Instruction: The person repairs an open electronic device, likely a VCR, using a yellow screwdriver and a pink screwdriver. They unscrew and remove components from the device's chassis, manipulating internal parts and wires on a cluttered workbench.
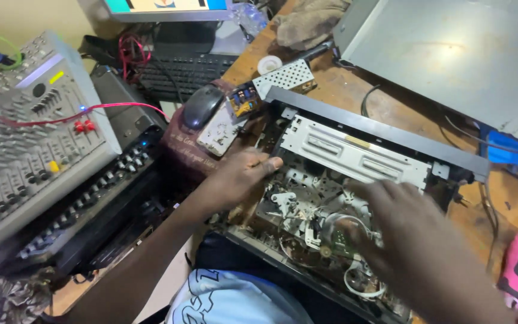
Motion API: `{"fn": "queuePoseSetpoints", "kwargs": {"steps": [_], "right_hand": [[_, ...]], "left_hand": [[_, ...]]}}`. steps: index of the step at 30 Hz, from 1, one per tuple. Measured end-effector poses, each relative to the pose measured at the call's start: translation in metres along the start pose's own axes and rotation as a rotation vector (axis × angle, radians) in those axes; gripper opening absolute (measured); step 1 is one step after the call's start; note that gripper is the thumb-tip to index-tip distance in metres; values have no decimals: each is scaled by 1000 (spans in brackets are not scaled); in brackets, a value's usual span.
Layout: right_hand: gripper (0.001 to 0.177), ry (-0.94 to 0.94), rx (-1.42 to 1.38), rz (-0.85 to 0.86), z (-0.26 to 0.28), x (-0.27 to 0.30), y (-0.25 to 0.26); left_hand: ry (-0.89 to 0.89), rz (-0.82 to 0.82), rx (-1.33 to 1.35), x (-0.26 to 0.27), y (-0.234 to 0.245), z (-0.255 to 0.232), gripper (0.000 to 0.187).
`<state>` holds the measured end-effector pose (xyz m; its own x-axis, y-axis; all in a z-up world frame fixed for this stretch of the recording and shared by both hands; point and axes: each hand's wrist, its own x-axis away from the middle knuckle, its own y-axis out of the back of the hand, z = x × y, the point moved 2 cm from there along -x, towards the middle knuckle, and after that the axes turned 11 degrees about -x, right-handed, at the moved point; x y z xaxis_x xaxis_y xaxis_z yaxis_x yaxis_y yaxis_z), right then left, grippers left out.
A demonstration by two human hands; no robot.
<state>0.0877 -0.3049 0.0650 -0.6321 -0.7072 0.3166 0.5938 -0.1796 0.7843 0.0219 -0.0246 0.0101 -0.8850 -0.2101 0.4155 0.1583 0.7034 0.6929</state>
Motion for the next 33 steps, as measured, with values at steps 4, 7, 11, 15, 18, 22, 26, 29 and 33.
{"fn": "queuePoseSetpoints", "kwargs": {"steps": [4, 7, 11, 15, 18, 22, 26, 29, 33], "right_hand": [[77, 61, -142, 116, 18, 8, -57], [91, 58, -100, 443, 26, 11, -118], [25, 345, -227, 95, 18, 9, -143], [23, 512, -254, -25, 31, 14, -130], [31, 476, -257, 11, 27, 15, -132], [26, 429, -226, 5, 29, 15, -132], [40, 347, -264, 43, 33, 16, -124], [37, 354, -258, 20, 36, 19, -124], [43, 321, -227, 28, 41, 19, -121]], "left_hand": [[84, 54, 26, 2, 0, -4, 48], [60, 29, 153, -1, -14, 3, 70], [10, -98, 202, -8, -22, 10, 47], [24, -73, 184, -10, -20, 10, 51], [29, -15, 267, -1, -9, -2, 47], [45, -3, 214, -4, -14, 9, 46], [5, 52, 198, -4, 1, -2, 39], [9, 123, 215, -6, 4, 11, 47], [10, 219, 294, 2, 7, 4, 45]]}}
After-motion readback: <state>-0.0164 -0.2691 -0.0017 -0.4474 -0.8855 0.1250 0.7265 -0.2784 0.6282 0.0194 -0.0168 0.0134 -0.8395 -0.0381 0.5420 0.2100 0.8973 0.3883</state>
